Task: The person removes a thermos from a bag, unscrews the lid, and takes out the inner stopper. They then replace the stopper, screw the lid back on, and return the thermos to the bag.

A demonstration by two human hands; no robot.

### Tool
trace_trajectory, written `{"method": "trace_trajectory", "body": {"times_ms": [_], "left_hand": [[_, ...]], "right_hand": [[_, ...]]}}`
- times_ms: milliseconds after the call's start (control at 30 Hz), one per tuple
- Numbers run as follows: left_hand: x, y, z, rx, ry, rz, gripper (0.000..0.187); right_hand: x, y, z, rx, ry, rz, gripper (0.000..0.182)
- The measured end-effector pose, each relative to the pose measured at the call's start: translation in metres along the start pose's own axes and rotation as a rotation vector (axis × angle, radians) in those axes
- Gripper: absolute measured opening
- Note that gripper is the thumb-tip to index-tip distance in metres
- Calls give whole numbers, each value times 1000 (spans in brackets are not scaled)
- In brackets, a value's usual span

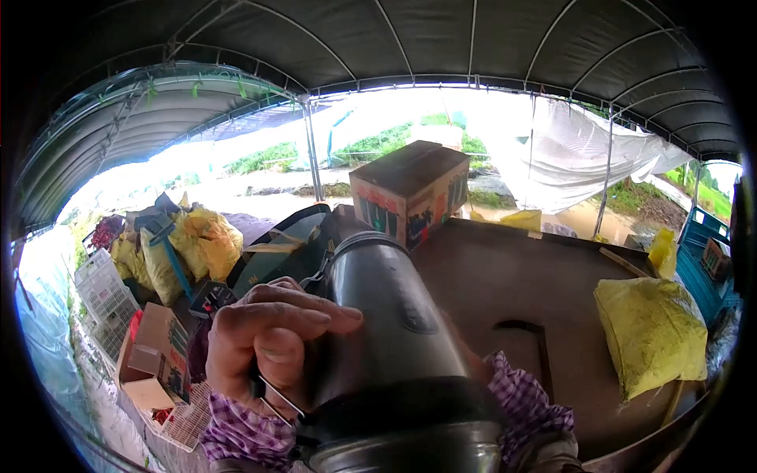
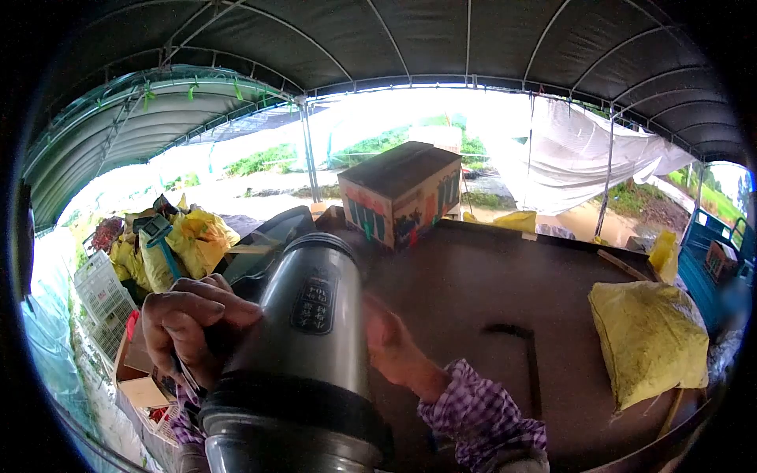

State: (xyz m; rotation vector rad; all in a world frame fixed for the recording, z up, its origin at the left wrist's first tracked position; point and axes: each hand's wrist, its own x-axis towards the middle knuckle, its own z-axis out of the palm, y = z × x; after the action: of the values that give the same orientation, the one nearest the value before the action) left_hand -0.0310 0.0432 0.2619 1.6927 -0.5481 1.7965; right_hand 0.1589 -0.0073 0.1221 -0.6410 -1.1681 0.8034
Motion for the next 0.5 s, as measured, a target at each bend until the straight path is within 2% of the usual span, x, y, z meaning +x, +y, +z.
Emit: {"method": "trace_trajectory", "body": {"times_ms": [33,133,200,300,500], "left_hand": [[-2,-2,3,15,54,-3,27],[-4,-13,-7,-56,-45,15,27],[-10,-2,-4,35,23,-149,30],[-21,-9,-12,-21,62,-305,29],[-39,-42,-11,-63,95,-477,30]], "right_hand": [[-5,2,1,17,9,21,72],[-20,7,6,102,24,96,65],[-31,12,10,166,40,161,60],[-46,23,15,250,76,275,53],[-62,40,20,296,152,416,40]]}}
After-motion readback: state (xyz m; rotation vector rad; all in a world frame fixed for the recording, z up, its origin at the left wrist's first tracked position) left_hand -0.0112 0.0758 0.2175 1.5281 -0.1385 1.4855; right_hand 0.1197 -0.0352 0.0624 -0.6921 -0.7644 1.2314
